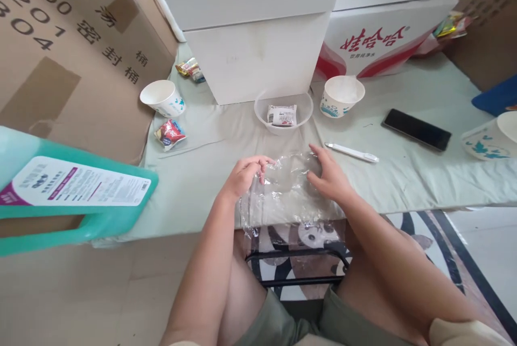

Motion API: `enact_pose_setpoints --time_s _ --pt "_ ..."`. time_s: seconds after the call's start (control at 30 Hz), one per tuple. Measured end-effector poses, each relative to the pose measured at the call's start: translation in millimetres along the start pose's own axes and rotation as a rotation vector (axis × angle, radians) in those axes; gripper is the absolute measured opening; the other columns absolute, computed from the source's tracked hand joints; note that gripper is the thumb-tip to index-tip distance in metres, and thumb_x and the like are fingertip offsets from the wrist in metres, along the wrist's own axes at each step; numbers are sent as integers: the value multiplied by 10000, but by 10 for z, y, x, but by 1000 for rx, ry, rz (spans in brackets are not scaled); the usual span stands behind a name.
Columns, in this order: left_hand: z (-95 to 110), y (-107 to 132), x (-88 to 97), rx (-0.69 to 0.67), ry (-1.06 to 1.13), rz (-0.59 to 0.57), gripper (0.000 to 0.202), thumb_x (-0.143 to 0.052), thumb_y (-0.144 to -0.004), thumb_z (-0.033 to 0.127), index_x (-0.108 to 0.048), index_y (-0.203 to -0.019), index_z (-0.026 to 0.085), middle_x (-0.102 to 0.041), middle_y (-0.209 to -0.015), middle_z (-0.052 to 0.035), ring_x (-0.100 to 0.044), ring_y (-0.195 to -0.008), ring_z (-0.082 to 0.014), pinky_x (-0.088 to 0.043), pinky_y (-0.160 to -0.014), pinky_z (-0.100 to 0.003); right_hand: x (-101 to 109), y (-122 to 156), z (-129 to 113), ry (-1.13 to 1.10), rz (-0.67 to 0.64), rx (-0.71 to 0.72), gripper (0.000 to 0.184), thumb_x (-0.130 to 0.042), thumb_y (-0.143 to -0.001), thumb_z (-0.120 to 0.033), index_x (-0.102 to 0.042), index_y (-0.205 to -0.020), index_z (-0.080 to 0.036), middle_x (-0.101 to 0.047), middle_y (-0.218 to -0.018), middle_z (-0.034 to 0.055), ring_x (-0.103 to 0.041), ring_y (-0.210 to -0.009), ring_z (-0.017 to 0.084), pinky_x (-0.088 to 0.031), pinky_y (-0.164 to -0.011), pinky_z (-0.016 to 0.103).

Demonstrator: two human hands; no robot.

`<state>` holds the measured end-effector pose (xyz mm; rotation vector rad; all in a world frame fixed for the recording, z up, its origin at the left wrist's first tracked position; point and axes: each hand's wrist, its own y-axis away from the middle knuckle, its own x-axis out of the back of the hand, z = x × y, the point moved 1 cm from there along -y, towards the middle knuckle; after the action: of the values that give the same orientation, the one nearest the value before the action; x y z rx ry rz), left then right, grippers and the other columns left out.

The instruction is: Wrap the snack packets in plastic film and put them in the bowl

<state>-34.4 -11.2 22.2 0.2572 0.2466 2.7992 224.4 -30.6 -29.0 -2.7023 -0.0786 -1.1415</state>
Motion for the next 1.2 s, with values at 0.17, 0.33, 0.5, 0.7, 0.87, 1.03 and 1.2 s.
enact_pose_setpoints --time_s 0.17,0.33,0.5,0.7,0.87,1.03,1.2 --pt "82 -45 -40 -14 107 -98 218 -487 -692 309 -602 -582 159 -773 -1137 -125 -545 -493 -100 -249 -453 -271 -21 -69 109 -170 25 -5 804 -570 -754 -194 -398 -1537 -264 -255 -1675 140 -244 -1575 346 -452 -1145 574" --pt "76 -70 77 -20 99 -69 258 -505 -695 336 -653 -584 156 -796 -1003 -127 -563 -478 -108 -235 -432 -259 22 -139 87 -126 24 23 620 -633 -778 -287 -547 -1388 -220 -655 -1325 152 -527 -1372 382 -391 -1157 633" --pt "-81 -141 259 21 -52 422 229 -637 -786 377 -637 -684 172 -751 -773 -46 -545 -486 -85 -391 -496 -221 160 -108 68 -453 234 -113 368 -625 -807 -240 -598 -1174 -261 -690 -910 20 -704 -853 208 -581 -868 420" --pt "-137 -146 231 6 105 280 547 -810 -677 633 -677 -957 183 -748 -802 -55 -640 -623 -124 -464 -565 -225 289 -121 104 -669 401 -252 348 -671 -781 -221 -590 -1116 -276 -603 -845 -36 -609 -631 109 -551 -639 278" --pt "-160 -176 115 -59 50 301 338 -856 -668 423 -681 -827 180 -693 -720 -4 -660 -685 -116 -518 -642 -222 350 -120 94 -649 405 -273 363 -697 -760 -245 -603 -1109 -277 -595 -881 -34 -550 -565 78 -449 -484 222" --pt "-129 -226 139 -155 83 409 207 -750 -778 368 -664 -880 209 -703 -766 2 -654 -572 -94 -403 -430 -176 428 -52 56 -664 275 -402 332 -712 -755 -316 -611 -1066 -252 -651 -878 -28 -407 -444 52 -329 -402 233" --pt "-43 -183 363 -262 169 448 370 -819 -713 489 -676 -893 198 -747 -761 -31 -722 -646 -140 -437 -452 -177 449 19 62 -393 211 -391 119 -702 -783 -303 -628 -800 -211 -565 -630 -47 -481 -499 89 -364 -488 243"
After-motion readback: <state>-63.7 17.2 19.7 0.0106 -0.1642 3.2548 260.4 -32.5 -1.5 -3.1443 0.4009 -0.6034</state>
